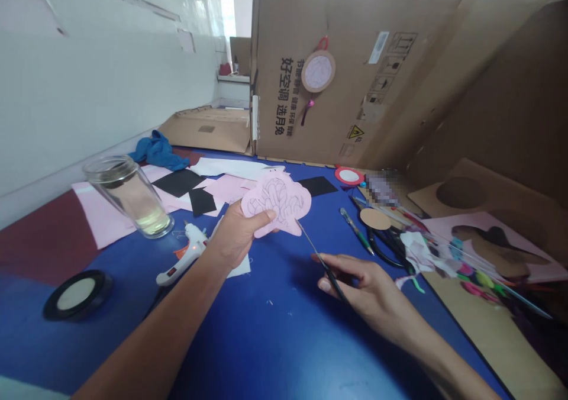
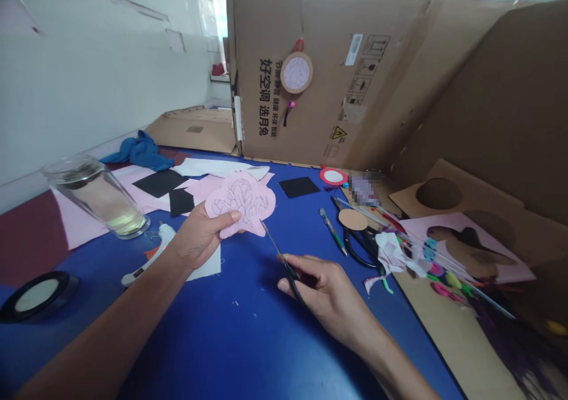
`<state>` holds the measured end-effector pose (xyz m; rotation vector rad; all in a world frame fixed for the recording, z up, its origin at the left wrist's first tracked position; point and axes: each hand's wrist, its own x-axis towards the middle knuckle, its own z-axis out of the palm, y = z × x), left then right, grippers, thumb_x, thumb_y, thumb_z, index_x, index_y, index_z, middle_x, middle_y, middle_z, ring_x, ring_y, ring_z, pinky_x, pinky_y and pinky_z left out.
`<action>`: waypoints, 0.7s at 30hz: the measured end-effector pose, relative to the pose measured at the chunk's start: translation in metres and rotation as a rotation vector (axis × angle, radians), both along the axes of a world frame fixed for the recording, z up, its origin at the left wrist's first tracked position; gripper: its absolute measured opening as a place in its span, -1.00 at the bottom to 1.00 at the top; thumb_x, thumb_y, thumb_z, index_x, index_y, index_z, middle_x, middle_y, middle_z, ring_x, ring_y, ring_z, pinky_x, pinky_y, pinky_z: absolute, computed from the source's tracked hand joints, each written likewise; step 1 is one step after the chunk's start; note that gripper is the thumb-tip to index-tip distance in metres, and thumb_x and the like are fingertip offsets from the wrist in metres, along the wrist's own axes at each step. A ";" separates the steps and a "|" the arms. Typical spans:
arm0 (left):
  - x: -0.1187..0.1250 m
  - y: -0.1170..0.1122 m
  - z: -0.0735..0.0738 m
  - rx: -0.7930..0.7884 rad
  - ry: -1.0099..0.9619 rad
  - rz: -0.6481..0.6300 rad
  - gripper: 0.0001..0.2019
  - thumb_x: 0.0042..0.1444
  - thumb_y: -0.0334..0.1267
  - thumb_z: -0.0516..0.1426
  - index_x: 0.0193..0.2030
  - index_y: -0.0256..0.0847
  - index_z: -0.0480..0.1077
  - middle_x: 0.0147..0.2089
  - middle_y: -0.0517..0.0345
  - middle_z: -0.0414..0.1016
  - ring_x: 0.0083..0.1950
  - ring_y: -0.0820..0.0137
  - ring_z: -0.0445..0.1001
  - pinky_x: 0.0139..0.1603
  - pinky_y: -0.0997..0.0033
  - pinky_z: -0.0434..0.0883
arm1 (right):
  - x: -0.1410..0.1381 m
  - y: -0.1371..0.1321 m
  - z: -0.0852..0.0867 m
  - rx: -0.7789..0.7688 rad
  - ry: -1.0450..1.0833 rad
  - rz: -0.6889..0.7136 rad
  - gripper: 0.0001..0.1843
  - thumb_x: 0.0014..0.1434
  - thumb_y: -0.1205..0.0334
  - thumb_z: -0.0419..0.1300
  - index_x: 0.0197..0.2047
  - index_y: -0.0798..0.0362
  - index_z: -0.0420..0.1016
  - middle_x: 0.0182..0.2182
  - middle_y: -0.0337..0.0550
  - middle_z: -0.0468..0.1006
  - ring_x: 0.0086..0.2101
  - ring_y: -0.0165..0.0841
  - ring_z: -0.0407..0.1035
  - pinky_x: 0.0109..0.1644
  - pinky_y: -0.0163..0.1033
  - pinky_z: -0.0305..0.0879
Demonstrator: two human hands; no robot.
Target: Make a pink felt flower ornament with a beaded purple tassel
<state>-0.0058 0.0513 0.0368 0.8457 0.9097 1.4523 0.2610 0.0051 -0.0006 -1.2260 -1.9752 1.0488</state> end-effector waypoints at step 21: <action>-0.004 0.002 -0.001 0.027 0.057 -0.014 -0.59 -0.15 -0.32 0.55 -0.09 -0.24 0.74 -0.06 -0.13 0.77 0.00 -0.04 0.70 -0.22 0.21 0.63 | 0.002 0.001 -0.001 0.022 -0.017 0.022 -0.65 0.39 -0.09 0.39 0.10 -0.10 0.81 -0.11 -0.09 0.74 -0.17 -0.17 0.53 -0.12 -0.13 0.50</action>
